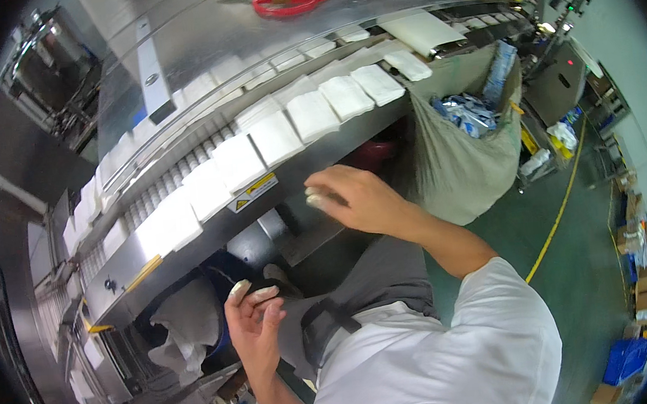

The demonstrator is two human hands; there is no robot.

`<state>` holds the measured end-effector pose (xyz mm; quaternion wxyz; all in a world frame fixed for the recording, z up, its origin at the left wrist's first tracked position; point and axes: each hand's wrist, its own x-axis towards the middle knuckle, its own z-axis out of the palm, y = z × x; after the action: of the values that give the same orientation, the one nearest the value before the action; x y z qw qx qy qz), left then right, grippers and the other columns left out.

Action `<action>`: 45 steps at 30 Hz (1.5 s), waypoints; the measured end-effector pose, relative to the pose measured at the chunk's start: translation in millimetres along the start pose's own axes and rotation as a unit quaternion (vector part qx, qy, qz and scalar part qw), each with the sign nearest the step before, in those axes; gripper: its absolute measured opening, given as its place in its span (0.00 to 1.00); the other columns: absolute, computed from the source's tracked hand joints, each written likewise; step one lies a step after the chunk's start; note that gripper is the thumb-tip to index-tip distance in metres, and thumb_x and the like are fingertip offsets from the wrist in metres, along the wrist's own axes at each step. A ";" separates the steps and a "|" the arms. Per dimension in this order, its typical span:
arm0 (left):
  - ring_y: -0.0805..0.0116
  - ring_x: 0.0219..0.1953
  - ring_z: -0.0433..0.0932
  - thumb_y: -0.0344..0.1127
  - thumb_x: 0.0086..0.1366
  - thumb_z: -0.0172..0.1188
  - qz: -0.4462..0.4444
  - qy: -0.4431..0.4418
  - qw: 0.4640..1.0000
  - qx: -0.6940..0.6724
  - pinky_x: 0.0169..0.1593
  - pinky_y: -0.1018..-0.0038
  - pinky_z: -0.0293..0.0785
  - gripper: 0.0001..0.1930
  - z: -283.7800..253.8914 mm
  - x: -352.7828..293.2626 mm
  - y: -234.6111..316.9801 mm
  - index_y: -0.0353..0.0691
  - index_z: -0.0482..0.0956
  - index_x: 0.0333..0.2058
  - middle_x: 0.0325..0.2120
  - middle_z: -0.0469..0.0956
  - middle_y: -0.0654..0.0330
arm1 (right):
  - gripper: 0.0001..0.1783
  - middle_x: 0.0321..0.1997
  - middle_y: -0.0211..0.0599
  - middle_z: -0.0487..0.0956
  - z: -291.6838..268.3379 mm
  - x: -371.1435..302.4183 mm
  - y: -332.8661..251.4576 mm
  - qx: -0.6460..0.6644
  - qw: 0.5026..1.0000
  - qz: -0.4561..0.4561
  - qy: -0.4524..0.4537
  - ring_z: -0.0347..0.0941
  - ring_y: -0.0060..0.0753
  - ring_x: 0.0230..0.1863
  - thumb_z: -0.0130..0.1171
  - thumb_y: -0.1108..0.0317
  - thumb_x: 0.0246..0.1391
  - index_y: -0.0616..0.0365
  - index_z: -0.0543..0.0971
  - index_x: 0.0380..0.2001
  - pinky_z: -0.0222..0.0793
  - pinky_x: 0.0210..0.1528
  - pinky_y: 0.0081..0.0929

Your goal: The person uses scissors to open blue pouches, removes white rectangular blocks from them, and places the blocks onto a moving conveyor belt. They also adjust the position of blocks already on the belt and discard the empty packaging.

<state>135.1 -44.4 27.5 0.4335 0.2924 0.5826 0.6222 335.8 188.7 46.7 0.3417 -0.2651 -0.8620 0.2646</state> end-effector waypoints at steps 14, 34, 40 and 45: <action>0.68 0.47 0.81 0.29 0.68 0.67 -0.004 -0.043 0.999 0.030 0.47 0.74 0.81 0.30 -0.2 -15.1 -11.8 0.36 0.62 0.65 0.50 0.80 0.51 | 0.32 0.61 0.48 0.79 -43.1 154.9 76.8 -0.101 0.988 -0.113 0.013 0.75 0.46 0.62 0.67 0.60 0.60 0.55 0.72 0.65 0.68 0.65 0.38; 0.69 0.47 0.80 0.26 0.66 0.67 -0.034 0.019 0.999 0.020 0.50 0.74 0.79 0.33 -26.0 -9.8 -19.4 0.31 0.60 0.64 0.49 0.80 0.51 | 0.27 0.61 0.41 0.78 30.6 322.3 135.4 -0.435 0.851 -0.182 -0.231 0.75 0.44 0.61 0.62 0.65 0.59 0.60 0.74 0.60 0.70 0.66 0.40; 0.67 0.47 0.81 0.30 0.67 0.68 -0.005 0.025 0.999 0.040 0.48 0.73 0.81 0.32 -32.0 -9.5 -23.3 0.34 0.61 0.64 0.48 0.80 0.49 | 0.26 0.59 0.41 0.79 21.4 327.5 150.5 -0.359 0.903 -0.173 -0.159 0.77 0.43 0.59 0.62 0.66 0.59 0.62 0.74 0.60 0.73 0.64 0.38; 0.65 0.48 0.81 0.29 0.67 0.68 -0.019 0.013 1.000 0.020 0.51 0.72 0.80 0.32 -26.0 -8.1 -16.9 0.34 0.62 0.65 0.49 0.80 0.48 | 0.25 0.58 0.41 0.80 8.1 324.6 151.7 -0.220 0.970 -0.098 -0.041 0.78 0.41 0.57 0.61 0.67 0.59 0.63 0.74 0.59 0.75 0.63 0.37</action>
<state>119.5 -64.7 8.2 0.4313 0.2816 0.6058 0.6063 168.5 502.7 90.5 0.2634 -0.2371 -0.9340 0.0449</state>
